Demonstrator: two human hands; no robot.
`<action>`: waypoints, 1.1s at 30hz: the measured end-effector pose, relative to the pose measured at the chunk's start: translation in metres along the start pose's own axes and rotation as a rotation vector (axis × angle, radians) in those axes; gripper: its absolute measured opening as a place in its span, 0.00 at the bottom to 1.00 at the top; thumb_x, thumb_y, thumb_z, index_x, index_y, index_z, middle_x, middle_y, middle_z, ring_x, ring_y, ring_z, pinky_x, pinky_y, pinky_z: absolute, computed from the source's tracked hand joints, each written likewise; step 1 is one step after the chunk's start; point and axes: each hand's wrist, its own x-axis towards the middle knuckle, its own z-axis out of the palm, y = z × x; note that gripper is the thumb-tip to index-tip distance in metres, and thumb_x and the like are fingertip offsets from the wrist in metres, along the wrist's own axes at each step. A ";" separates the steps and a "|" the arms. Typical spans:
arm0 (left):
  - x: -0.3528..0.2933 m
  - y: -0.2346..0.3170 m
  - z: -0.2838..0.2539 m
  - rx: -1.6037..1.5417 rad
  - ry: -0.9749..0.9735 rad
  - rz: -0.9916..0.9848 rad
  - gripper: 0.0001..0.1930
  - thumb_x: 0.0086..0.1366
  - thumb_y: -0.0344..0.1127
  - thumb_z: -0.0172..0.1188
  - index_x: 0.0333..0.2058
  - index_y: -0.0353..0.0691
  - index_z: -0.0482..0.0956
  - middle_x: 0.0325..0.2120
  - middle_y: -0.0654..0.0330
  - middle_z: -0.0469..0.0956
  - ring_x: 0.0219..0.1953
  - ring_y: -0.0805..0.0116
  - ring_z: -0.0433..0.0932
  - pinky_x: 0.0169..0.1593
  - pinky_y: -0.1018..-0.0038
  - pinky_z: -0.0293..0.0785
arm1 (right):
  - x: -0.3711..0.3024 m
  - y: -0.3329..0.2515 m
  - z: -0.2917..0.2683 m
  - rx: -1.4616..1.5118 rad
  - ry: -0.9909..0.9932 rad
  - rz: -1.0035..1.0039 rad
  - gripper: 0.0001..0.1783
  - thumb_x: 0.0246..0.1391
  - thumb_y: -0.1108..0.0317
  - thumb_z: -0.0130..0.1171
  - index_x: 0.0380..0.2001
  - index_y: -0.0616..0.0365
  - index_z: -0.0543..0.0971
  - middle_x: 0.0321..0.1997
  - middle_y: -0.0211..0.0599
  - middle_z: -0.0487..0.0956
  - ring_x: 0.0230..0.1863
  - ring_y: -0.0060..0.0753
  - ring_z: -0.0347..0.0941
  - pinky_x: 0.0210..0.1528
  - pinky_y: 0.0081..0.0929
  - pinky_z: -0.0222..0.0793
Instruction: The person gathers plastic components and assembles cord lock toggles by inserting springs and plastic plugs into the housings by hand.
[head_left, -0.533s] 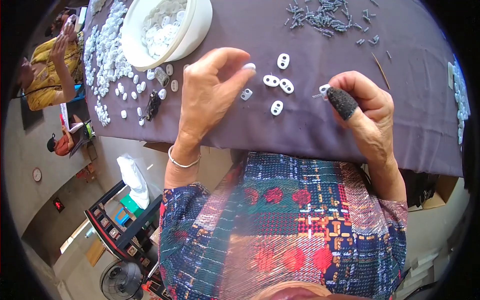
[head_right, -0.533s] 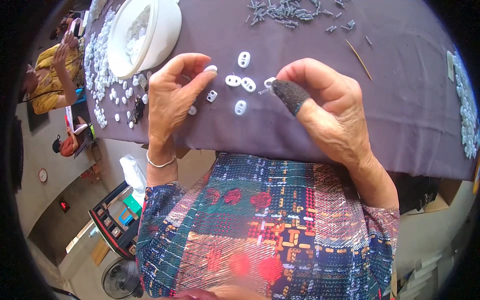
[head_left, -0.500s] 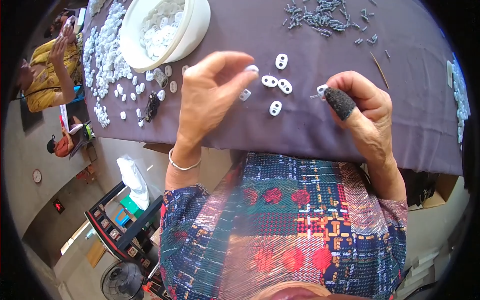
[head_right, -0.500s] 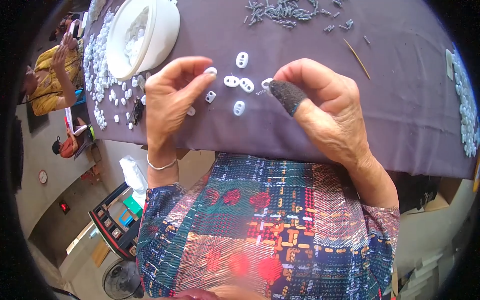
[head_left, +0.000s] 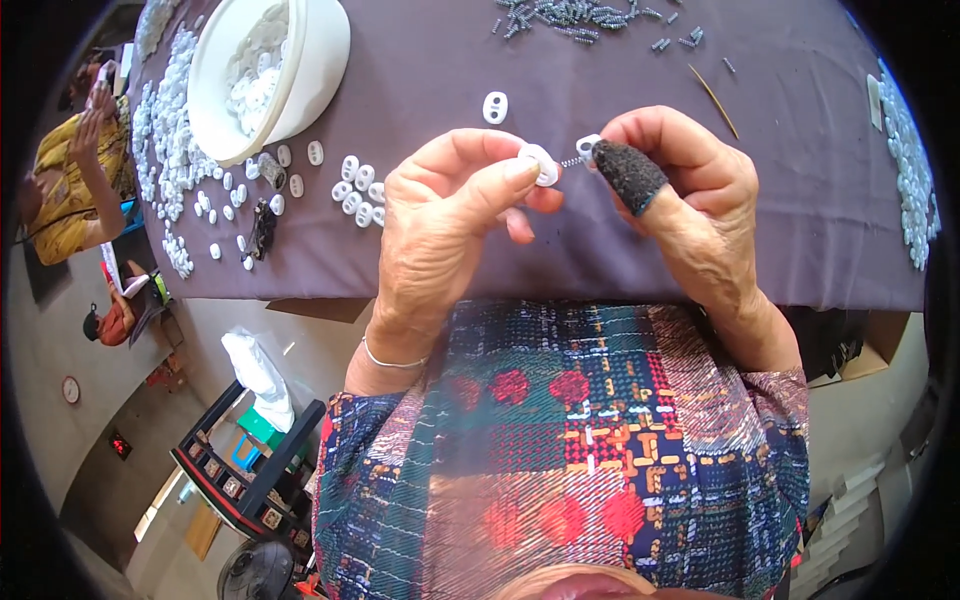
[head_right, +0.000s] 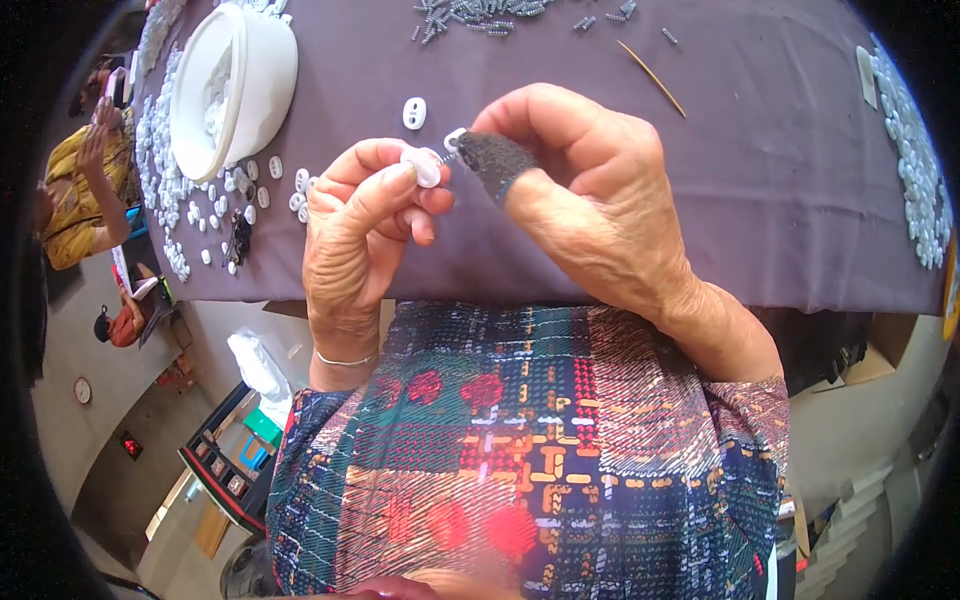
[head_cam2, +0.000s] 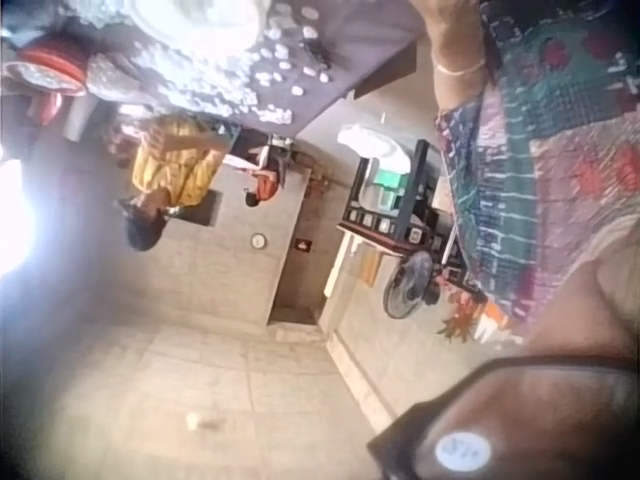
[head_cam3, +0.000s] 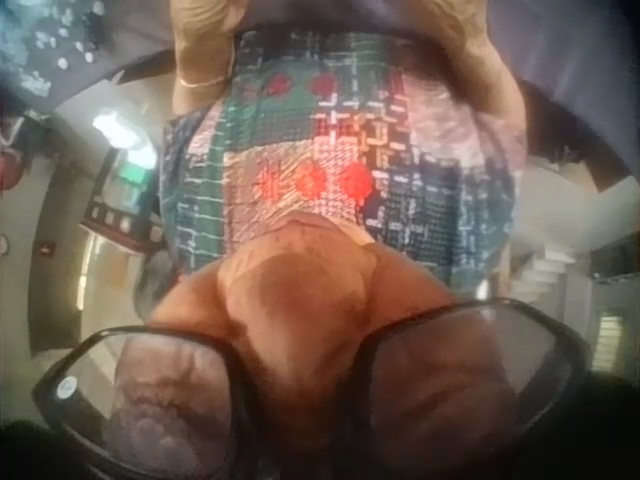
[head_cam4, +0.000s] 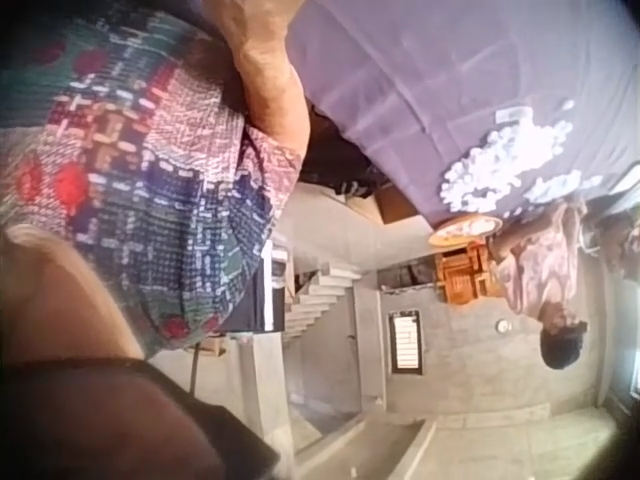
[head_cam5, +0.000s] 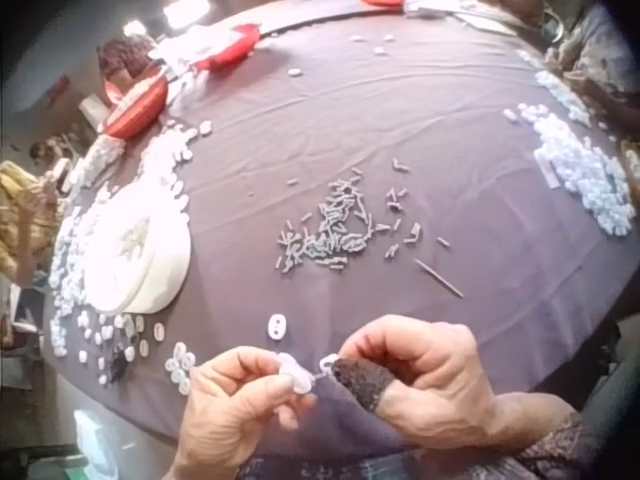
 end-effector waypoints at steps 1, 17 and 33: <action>0.000 -0.001 0.001 0.003 -0.001 -0.005 0.07 0.55 0.26 0.59 0.33 0.32 0.74 0.28 0.54 0.78 0.29 0.67 0.79 0.26 0.82 0.71 | 0.000 -0.001 0.000 -0.038 -0.013 0.001 0.10 0.44 0.81 0.49 0.33 0.69 0.74 0.29 0.31 0.76 0.33 0.15 0.71 0.37 0.15 0.68; -0.006 -0.006 0.008 0.192 0.086 0.092 0.07 0.55 0.28 0.61 0.32 0.33 0.76 0.28 0.57 0.79 0.29 0.70 0.79 0.29 0.82 0.72 | 0.001 0.007 0.002 -0.109 -0.029 -0.075 0.05 0.50 0.76 0.53 0.32 0.66 0.74 0.28 0.25 0.74 0.30 0.12 0.66 0.32 0.10 0.61; -0.005 -0.015 0.009 0.154 0.080 0.134 0.06 0.55 0.26 0.60 0.32 0.33 0.75 0.28 0.56 0.79 0.28 0.70 0.79 0.28 0.82 0.73 | 0.002 0.010 0.001 -0.267 -0.055 -0.124 0.06 0.49 0.78 0.50 0.32 0.66 0.74 0.24 0.27 0.73 0.25 0.14 0.67 0.27 0.12 0.63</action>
